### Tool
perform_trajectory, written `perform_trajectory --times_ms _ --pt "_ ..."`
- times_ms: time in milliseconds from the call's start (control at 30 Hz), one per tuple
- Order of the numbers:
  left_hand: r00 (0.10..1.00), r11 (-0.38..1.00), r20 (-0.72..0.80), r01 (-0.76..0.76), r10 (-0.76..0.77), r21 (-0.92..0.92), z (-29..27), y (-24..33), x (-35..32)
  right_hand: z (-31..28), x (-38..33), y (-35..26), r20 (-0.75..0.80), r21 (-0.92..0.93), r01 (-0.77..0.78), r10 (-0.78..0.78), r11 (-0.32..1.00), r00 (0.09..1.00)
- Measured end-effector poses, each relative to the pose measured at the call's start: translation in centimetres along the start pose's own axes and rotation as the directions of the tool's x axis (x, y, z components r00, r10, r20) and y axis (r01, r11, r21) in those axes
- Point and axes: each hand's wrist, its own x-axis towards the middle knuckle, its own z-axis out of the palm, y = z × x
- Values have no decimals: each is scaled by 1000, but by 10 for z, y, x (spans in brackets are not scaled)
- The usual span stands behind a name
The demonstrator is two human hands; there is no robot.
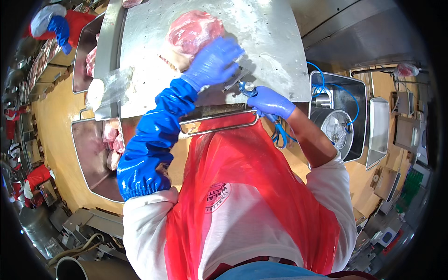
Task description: The person uses a handheld multi-pronged tenderizing tool to repeatedly pierce raw meat pieces on a stainless steel table. The person rotates each piece to cover different surfaces and places the tenderized pieces into a metal tray.
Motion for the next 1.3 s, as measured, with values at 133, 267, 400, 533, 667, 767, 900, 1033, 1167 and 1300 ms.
perform_trajectory --times_ms 133,267,400,533,667,767,900,1033,1167,1300 --pt "924 729 -186 377 -333 571 -60 -56 23 5 5 -1 -53 -134 109 -117 985 992" --pt "716 733 173 630 -676 256 -74 -84 37 12 -2 6 -29 61 10 -8 998 1000" --pt "769 771 128 587 -626 247 -63 -83 30 12 -76 59 -235 -27 191 -192 981 953" --pt "755 755 119 605 -645 254 -62 -80 31 3 -93 72 -228 33 234 -220 972 948" --pt "764 750 99 587 -638 306 -66 -73 32 -6 -28 24 -100 -10 150 -150 989 984" --pt "769 741 46 596 -638 309 -71 -71 25 -6 4 -18 -53 -12 159 -160 987 986" --pt "795 763 -111 604 -596 231 -74 -62 1 -2 12 -4 -40 17 289 -288 957 957" --pt "967 991 -243 96 -72 90 -8 -4 -9 -14 13 12 45 18 50 -51 999 998" --pt "999 995 -8 -34 34 -92 45 2 -13 -18 19 40 52 243 -62 50 968 997" --pt "997 993 -62 -52 46 -105 47 -11 -36 2 10 19 -10 114 -28 30 993 1000"
